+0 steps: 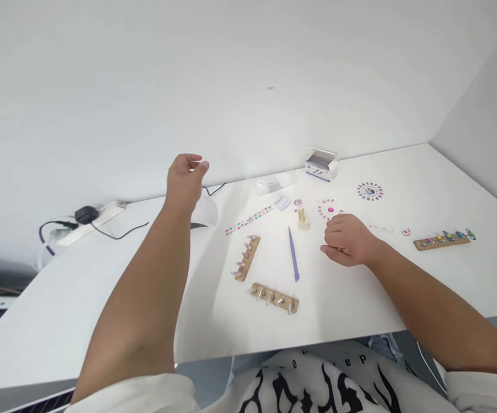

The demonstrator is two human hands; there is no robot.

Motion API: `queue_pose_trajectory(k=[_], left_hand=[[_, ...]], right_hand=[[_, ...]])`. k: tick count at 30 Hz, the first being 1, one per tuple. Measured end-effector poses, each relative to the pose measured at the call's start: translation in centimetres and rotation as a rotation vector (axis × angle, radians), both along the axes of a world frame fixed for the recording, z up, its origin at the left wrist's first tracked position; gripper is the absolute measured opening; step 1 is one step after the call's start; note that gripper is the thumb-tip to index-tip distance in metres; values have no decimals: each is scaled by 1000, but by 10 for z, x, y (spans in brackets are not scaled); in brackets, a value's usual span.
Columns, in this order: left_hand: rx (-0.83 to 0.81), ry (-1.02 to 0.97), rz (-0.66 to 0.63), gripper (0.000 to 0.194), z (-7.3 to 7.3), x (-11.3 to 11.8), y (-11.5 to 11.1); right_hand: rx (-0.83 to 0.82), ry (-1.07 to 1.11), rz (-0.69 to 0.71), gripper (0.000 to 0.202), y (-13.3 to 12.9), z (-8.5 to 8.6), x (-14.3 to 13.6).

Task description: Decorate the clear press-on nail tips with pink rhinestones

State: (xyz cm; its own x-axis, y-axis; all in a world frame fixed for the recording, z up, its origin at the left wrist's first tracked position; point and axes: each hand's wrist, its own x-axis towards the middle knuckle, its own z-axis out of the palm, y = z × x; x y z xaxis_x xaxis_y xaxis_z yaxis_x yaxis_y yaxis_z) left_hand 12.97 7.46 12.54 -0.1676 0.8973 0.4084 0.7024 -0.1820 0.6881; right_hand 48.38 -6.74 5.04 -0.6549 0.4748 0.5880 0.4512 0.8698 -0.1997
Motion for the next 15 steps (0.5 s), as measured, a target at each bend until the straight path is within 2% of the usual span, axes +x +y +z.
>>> queue_pose_trajectory(k=[2,5,9,11,13,15], left_hand=[[-29,-17,22,38,-5,-16,-44],[-155,-48,8,36,-26,-32,-120],[-453,-58,-172,36,-64,-33,-208],[-618,-14,-273,39,-81,-25,-234],[-634,29,-287,45,-95,-16,-247],[-600,56,-263,51,-104,-7,-248]], right_hand=[[-38,-22,-3,39,0,-1,0],[-136,-111,-41,39,-1,0,0],[-273,-255,-187,38,1,8,3],[-304,-291,-272,38,4,10,4],[-327,-313,-332,37,7,9,6],[-344,-331,-352,36,9,6,7]])
